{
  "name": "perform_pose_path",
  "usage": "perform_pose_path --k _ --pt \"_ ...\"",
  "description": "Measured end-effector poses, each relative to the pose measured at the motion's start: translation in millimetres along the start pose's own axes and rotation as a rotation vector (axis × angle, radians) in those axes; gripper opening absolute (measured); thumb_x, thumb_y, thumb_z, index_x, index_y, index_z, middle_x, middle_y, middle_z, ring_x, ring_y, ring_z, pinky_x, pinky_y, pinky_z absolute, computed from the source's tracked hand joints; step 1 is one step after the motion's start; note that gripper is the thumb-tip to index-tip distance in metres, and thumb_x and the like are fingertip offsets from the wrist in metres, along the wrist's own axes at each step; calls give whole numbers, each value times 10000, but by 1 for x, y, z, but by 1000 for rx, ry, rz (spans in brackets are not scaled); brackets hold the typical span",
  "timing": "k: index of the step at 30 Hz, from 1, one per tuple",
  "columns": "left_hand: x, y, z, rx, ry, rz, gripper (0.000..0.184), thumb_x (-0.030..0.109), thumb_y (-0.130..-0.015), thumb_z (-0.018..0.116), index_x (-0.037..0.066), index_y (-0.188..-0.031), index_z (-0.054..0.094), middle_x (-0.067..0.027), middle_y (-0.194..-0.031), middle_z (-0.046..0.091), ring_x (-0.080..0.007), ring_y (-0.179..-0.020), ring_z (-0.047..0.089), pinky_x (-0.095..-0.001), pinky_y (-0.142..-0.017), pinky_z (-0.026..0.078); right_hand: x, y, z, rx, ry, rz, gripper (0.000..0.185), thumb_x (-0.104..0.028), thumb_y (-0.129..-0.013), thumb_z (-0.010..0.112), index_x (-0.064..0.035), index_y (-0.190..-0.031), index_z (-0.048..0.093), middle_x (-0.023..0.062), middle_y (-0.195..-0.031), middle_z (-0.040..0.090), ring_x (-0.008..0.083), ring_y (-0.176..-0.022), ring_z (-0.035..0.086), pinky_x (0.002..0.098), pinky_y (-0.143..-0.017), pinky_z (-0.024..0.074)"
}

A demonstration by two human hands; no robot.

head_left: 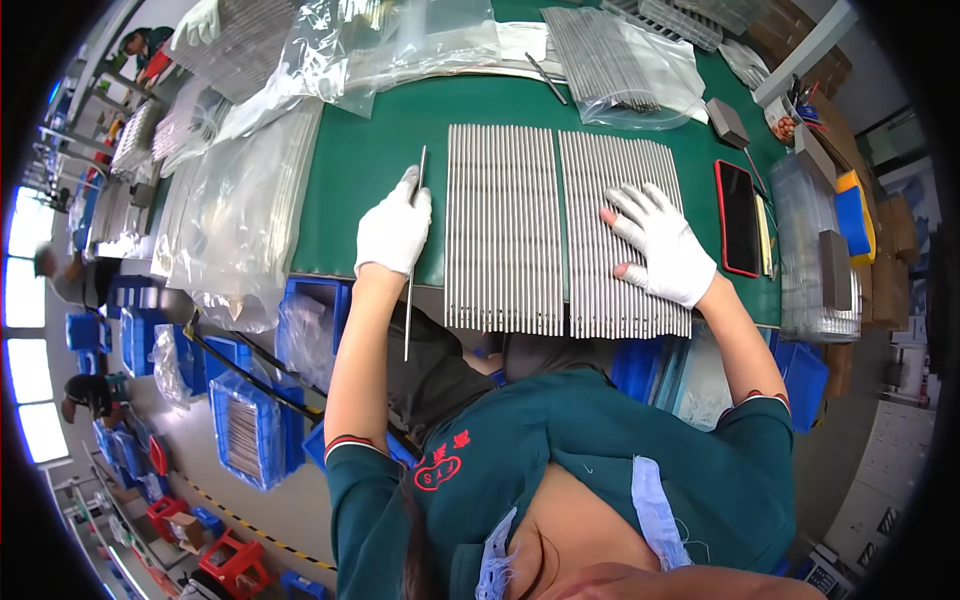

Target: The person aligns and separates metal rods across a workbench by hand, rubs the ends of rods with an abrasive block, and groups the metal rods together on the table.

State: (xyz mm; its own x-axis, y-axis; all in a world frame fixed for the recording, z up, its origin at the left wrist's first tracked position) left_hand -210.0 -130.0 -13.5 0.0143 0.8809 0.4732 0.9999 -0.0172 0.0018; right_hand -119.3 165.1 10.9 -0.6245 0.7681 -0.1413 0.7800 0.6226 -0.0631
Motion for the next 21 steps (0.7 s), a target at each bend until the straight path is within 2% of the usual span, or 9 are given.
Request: perform_pose_path --k 2,4,7,10,13,16,19,21 --pt "13 -15 -2 23 -205 16 418 331 -993 429 136 -1317 608 -217 -985 692 -376 -944 682 -495 -825 541 0 -1 1 -19 22 -3 742 -595 -908 485 -40 -1401 488 230 -1469 438 422 -1378 389 560 -1171 234" --pt "23 -23 3 7 -293 62 414 331 -998 420 137 -1313 607 -213 -980 691 -376 -922 686 -481 -822 547 0 -3 3 -32 18 1 756 -620 -914 448 -37 -1391 501 239 -1459 445 424 -1375 392 572 -1169 225" --pt "35 -28 12 -34 -354 83 416 293 -1011 398 93 -1324 584 -206 -989 687 -380 -904 689 -466 -808 555 -5 -6 -3 11 24 -15 723 -560 -861 565 -41 -1364 539 226 -1430 488 396 -1360 423 543 -1171 246" --pt "43 -24 22 -58 -394 64 405 213 -1015 369 49 -1331 562 -191 -1005 678 -360 -888 696 -455 -765 565 -9 -10 -1 -27 28 -29 748 -574 -855 564 -38 -1376 532 227 -1446 475 399 -1364 418 551 -1173 238" --pt "36 -24 22 -12 -374 46 389 309 -1015 430 117 -1307 600 -186 -943 688 -389 -840 682 -468 -770 551 -15 -18 2 -45 6 -45 765 -591 -838 574 -59 -1387 530 225 -1455 466 404 -1366 412 559 -1173 232" --pt "40 -7 8 65 -296 121 374 302 -1000 487 111 -1301 598 -169 -955 685 -389 -834 677 -470 -755 548 -18 -20 3 -45 -5 -62 767 -591 -823 591 -83 -1395 530 221 -1464 458 406 -1370 404 564 -1173 231" --pt "45 17 -3 14 -215 130 407 308 -959 570 96 -1306 592 -145 -1091 670 -351 -946 657 -453 -822 535 -18 -21 1 -59 -1 -61 768 -579 -815 610 -82 -1395 528 217 -1462 460 403 -1369 407 565 -1170 237" --pt "65 43 -7 160 -242 353 487 323 -918 622 89 -1342 564 -147 -1268 608 -335 -1141 581 -450 -955 479 -18 -21 -1 -55 -1 -58 770 -577 -810 618 -81 -1393 528 215 -1458 464 401 -1367 408 566 -1168 241"
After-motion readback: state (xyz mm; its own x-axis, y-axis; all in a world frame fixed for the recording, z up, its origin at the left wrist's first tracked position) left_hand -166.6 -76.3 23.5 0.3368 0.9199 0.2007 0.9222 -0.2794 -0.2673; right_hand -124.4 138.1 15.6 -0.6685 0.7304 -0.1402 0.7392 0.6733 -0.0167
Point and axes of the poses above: each hand's wrist, its own y-axis away from the middle knuckle, its own z-axis out of the palm, x = y × z, the point moved 10 cm from there along -y, towards the middle knuckle
